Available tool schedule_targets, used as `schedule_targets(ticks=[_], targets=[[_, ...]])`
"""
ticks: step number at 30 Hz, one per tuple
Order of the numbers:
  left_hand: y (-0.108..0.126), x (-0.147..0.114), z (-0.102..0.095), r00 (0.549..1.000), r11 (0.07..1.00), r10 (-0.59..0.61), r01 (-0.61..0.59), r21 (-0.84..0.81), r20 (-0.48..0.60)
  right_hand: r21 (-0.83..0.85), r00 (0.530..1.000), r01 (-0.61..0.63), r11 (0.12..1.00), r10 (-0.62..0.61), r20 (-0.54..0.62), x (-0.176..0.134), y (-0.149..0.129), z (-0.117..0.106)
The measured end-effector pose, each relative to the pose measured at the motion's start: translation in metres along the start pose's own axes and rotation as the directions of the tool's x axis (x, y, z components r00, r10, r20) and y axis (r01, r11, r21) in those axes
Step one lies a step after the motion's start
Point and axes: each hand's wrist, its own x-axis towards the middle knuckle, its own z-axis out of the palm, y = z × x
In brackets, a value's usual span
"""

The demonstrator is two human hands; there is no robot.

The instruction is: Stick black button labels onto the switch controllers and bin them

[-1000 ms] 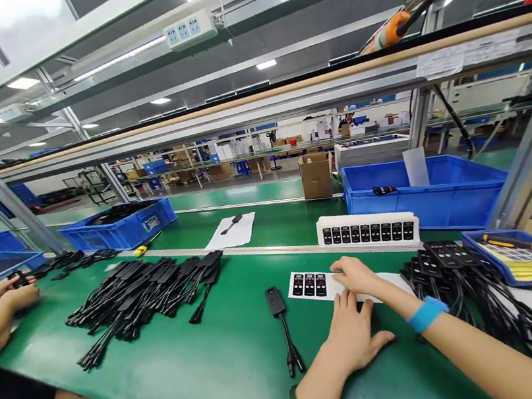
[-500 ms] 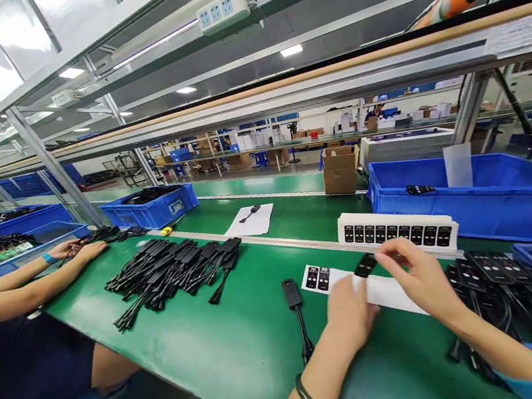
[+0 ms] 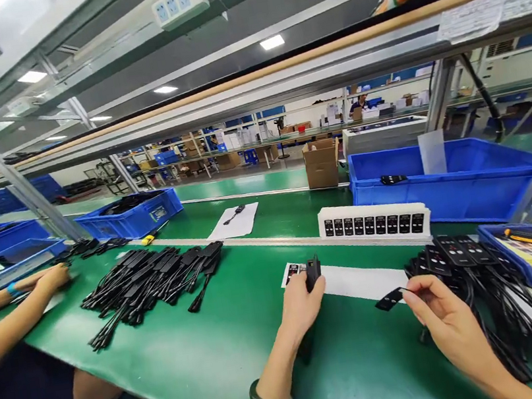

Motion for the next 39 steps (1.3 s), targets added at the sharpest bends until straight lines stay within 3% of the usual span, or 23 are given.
schedule_targets(ticks=[3,5,8,10,14,19,23,28,39], targets=[[0.008,-0.015,0.029,0.982,0.960,0.030,0.025,-0.280,0.189,0.075,0.998,0.000,0.997,0.004,-0.059,0.001,-0.007,-0.001],[0.009,-0.026,0.045,0.953,0.888,0.021,0.121,-0.445,0.301,0.112,0.997,-0.011,0.994,0.019,-0.068,0.002,-0.010,-0.002],[0.011,-0.040,0.056,0.878,0.620,0.036,0.355,-0.700,0.477,0.170,0.997,-0.057,0.984,0.064,-0.036,0.004,-0.012,-0.004],[0.012,-0.045,0.056,0.822,0.481,0.090,0.459,-0.747,0.562,0.199,0.997,-0.075,0.977,0.079,-0.012,0.005,-0.012,-0.005],[0.015,-0.050,0.052,0.736,0.478,0.177,0.516,-0.711,0.653,0.196,0.994,-0.110,0.974,0.105,0.039,0.004,-0.012,-0.008],[0.017,-0.053,0.049,0.702,0.532,0.184,0.517,-0.670,0.688,0.193,0.977,-0.201,0.960,0.183,0.104,0.003,-0.017,-0.010],[0.016,-0.054,0.052,0.690,0.592,0.187,0.489,-0.641,0.699,0.152,0.963,-0.246,0.957,0.224,0.148,0.005,-0.022,-0.008],[0.011,-0.055,0.055,0.678,0.604,0.212,0.475,-0.640,0.704,0.080,0.951,-0.257,0.963,0.237,0.200,0.006,-0.025,-0.006],[0.011,-0.054,0.055,0.659,0.620,0.206,0.484,-0.618,0.723,0.095,0.923,-0.318,0.943,0.285,0.260,0.005,-0.023,-0.007]])
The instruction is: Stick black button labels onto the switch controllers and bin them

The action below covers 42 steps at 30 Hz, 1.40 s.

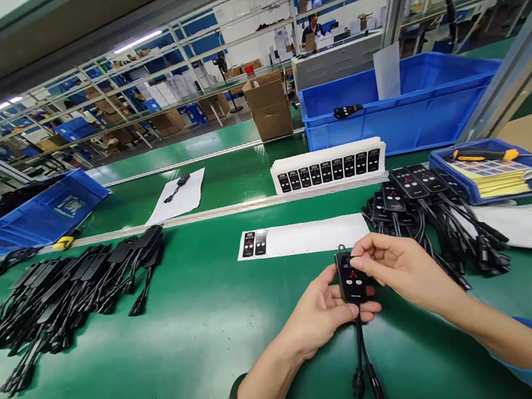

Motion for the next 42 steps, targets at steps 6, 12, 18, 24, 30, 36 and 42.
schedule_targets(ticks=[6,12,18,24,30,36,42], targets=[[0.002,-0.001,0.001,0.999,1.000,0.007,-0.007,0.002,0.032,-0.006,1.000,-0.013,1.000,0.013,-0.012,0.000,0.001,0.000],[0.002,-0.001,0.003,1.000,0.999,-0.001,0.000,0.050,0.028,0.025,0.999,-0.024,0.999,0.025,-0.040,0.000,0.005,0.002],[0.000,-0.001,0.003,0.999,0.995,0.018,-0.021,0.093,0.040,0.026,0.996,-0.056,0.998,0.057,-0.074,-0.001,0.007,0.004],[-0.001,0.000,0.003,0.999,0.996,0.022,-0.026,0.089,0.047,0.028,0.993,-0.073,0.997,0.075,-0.089,-0.001,0.004,0.005],[-0.001,-0.001,0.003,0.998,0.996,0.025,-0.029,0.085,0.049,0.042,0.992,-0.081,0.996,0.084,-0.090,-0.002,0.004,0.005],[-0.001,-0.001,0.003,0.998,0.991,0.041,-0.048,0.129,0.052,0.044,0.991,-0.092,0.995,0.095,-0.091,-0.002,0.005,0.006],[-0.003,-0.001,0.004,0.998,0.985,0.055,-0.058,0.161,0.025,-0.031,0.991,-0.044,0.999,0.039,-0.129,-0.004,0.011,0.007]])
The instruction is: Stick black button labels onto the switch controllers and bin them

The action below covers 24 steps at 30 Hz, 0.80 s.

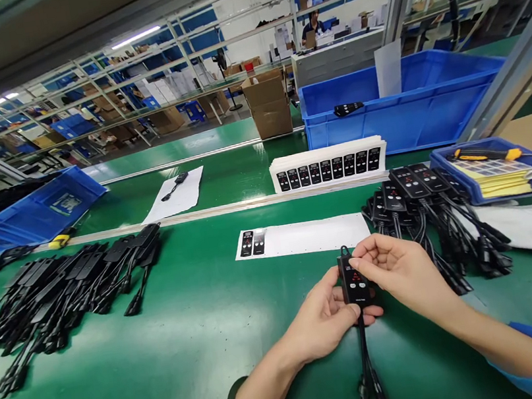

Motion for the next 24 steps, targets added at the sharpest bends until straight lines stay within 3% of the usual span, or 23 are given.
schedule_targets(ticks=[4,9,13,20,24], targets=[[0.001,0.000,0.000,1.000,0.998,-0.012,0.012,-0.065,0.000,-0.118,0.997,0.075,0.990,-0.075,-0.003,0.000,0.006,-0.002],[0.006,0.001,-0.003,0.999,0.986,-0.047,0.045,-0.162,-0.008,-0.140,0.986,0.123,0.982,-0.105,0.127,0.001,0.013,0.002],[0.008,0.002,-0.005,0.998,0.985,0.007,-0.018,-0.170,-0.065,-0.202,0.965,0.210,0.957,-0.170,0.199,-0.002,0.014,0.009],[0.006,0.006,-0.006,0.989,0.983,0.022,-0.049,-0.178,-0.147,-0.183,0.945,0.144,0.973,-0.080,0.317,-0.007,0.013,0.010],[0.003,0.008,-0.004,0.984,0.994,0.056,-0.070,-0.082,-0.167,-0.159,0.944,0.195,0.968,-0.142,0.298,-0.006,0.017,0.011]])
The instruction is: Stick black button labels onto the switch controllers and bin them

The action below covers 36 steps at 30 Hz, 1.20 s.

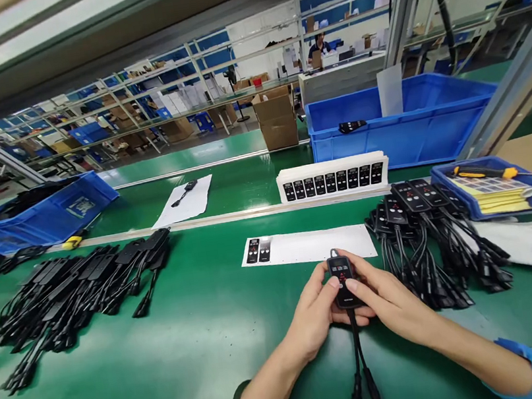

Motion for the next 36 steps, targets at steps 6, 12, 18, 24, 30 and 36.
schedule_targets(ticks=[6,12,18,24,30,36], targets=[[-0.004,0.004,0.001,0.998,0.983,0.061,-0.060,0.175,-0.002,0.023,0.996,-0.016,1.000,0.018,-0.086,0.000,0.003,0.008],[-0.001,0.011,0.000,0.990,0.986,0.141,-0.139,-0.092,0.011,-0.255,0.973,0.104,0.961,-0.151,-0.172,0.001,0.003,0.010],[0.006,0.011,-0.020,0.951,0.816,0.287,-0.305,0.491,0.113,-0.541,0.916,0.027,0.841,-0.237,-0.323,0.021,-0.010,-0.045],[0.014,0.015,-0.047,0.935,0.122,0.339,-0.159,0.980,0.109,-0.738,0.817,-0.292,0.609,-0.242,-0.523,0.036,-0.006,-0.124],[0.019,0.024,-0.059,0.970,-0.111,0.244,0.041,0.993,-0.013,-0.732,0.850,-0.276,0.623,-0.198,-0.488,0.028,-0.009,-0.119],[0.019,0.035,-0.067,0.951,-0.110,0.307,0.077,0.991,-0.040,-0.673,0.975,-0.145,0.725,-0.013,-0.224,0.023,-0.021,-0.056]])
